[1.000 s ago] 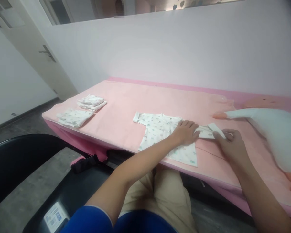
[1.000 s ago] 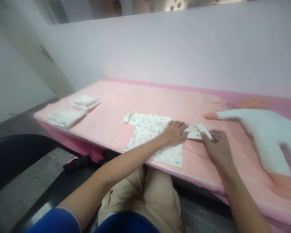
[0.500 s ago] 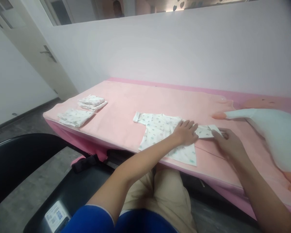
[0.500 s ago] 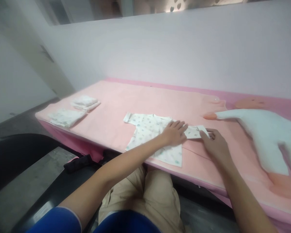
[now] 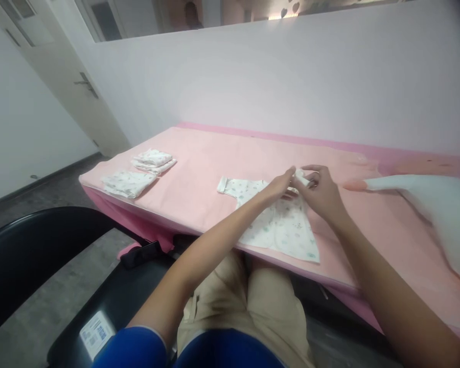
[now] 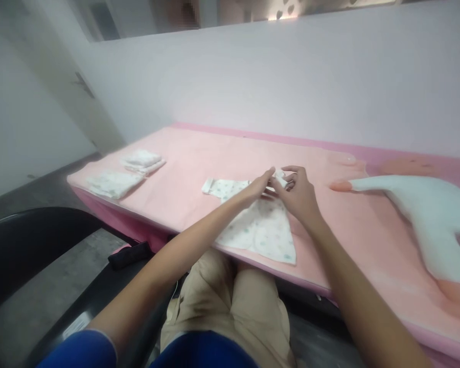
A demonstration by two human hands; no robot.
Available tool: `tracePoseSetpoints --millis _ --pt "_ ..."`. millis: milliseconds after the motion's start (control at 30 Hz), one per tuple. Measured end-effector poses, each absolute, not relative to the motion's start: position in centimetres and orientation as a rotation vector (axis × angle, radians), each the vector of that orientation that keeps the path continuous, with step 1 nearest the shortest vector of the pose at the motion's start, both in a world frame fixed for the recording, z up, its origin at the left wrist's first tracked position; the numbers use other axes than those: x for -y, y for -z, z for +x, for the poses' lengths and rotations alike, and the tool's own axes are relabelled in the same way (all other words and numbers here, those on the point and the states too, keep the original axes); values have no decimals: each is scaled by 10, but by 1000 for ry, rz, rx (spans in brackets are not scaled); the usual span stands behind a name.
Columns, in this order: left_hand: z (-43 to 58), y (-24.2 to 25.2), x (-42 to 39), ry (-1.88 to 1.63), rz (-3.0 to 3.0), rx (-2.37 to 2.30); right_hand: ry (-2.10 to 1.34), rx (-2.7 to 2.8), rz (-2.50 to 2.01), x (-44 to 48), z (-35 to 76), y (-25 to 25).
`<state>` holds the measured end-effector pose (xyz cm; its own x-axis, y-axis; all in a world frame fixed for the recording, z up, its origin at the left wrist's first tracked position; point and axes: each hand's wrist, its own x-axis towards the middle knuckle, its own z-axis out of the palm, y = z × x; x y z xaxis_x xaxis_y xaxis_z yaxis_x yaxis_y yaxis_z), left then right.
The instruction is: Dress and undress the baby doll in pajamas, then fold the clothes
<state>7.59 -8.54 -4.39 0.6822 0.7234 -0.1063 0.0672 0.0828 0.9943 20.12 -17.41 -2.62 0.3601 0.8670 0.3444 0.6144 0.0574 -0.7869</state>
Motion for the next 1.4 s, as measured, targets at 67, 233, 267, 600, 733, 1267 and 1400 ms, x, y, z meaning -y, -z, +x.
tracePoseSetpoints --millis 67,233,267,600,733,1267,1400 --pt "58 39 79 -531 1386 -710 -338 1430 -1629 165 188 37" --pt "25 44 66 -440 1463 -788 -452 1555 -1594 161 162 61" --pt "20 46 64 -421 1479 -809 -477 1562 -1570 163 161 64" --pt "1 51 63 -459 1683 -999 -138 1791 -1566 168 205 70" --pt "1 58 63 -460 1902 -1126 -152 2016 -1720 166 221 91" --pt "3 61 69 -395 1974 -1214 -141 2224 -1831 166 231 115" --pt "16 63 72 -407 2038 -1293 -146 2226 -1802 166 231 116"
